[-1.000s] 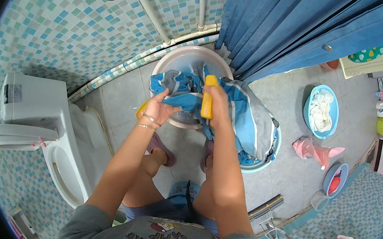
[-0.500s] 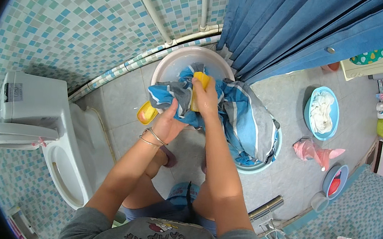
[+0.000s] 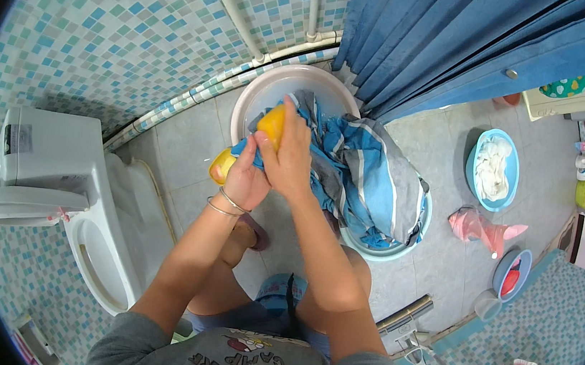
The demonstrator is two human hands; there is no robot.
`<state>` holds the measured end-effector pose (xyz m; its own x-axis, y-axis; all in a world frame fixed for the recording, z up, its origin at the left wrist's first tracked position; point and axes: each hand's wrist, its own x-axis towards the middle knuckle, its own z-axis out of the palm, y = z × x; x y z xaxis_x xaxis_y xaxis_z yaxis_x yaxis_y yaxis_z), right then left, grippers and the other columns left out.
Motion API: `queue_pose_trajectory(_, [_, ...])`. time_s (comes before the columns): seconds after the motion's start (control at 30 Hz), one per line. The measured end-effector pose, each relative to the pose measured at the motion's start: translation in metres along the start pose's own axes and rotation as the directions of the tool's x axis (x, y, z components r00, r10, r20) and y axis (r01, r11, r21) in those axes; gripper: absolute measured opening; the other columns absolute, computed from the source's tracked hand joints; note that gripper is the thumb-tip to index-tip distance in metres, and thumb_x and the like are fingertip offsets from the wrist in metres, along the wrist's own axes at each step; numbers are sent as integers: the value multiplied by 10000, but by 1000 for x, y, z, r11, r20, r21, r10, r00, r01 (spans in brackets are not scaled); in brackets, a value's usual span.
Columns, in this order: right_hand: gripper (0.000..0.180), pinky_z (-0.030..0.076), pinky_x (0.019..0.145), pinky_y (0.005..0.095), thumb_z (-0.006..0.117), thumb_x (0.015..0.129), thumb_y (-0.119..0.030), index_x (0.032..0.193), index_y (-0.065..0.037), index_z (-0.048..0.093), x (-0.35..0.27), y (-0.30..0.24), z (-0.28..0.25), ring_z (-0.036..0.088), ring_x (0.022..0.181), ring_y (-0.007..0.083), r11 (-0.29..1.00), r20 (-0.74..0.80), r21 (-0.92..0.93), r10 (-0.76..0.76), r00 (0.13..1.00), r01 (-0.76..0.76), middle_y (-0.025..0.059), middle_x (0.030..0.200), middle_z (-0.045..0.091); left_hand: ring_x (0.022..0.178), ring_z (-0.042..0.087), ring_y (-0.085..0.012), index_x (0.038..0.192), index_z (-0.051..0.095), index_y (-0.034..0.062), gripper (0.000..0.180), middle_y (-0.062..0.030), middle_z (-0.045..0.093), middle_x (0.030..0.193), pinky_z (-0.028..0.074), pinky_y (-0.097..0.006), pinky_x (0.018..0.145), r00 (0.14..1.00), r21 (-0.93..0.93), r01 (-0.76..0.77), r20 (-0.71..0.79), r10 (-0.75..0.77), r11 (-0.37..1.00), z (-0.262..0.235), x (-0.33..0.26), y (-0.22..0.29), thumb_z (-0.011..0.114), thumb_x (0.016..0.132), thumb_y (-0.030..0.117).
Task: The person is squatting in a bathroom and hand-washing a blue and grey garment in a white basin filled with water. They use a yellow bar of soap to scrub the fabric, repeatedly rubbing and wringing the item to clean it.
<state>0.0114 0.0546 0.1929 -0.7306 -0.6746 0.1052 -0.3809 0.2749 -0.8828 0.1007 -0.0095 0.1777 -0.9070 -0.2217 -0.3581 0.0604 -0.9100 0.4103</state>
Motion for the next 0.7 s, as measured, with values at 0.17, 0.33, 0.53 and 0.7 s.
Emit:
queue_pose_trajectory(0.17, [679,329,1018,340,449,931,-451,1382,36,304,6,81,5,436,1231,372,807,29,280,533,845,-519,266,1328,440,1273,407,-204,1347,403,74,492,-50,469,1352,292,-385,1071,998,101,-60,-23,63,993,9,1,-5,436,967,385])
queue_pose_trajectory(0.33, [673,410,915,309,578,832,-285,1397,-31,314,-4,47,-20,513,1123,293,580,499,298,583,641,-759,226,1229,503,930,551,-165,1101,568,57,266,-25,586,1032,427,-280,843,959,470,-177,-113,258,865,-62,23,-3,518,912,237])
queue_pose_trajectory(0.53, [592,454,505,277,627,702,-89,1250,-61,404,-14,22,-32,556,575,160,301,749,480,349,563,-824,70,862,527,904,574,-220,1020,550,66,386,-48,591,945,461,-323,840,989,346,7,-138,43,938,-44,26,17,512,641,4])
queue_pose_trajectory(0.7, [633,453,534,252,627,701,-94,1285,-50,388,-6,27,-26,569,680,137,478,443,603,466,766,-639,55,854,536,1080,538,-300,1196,494,53,495,-112,569,1147,437,-442,947,988,-82,142,73,-137,986,-46,28,20,527,709,136])
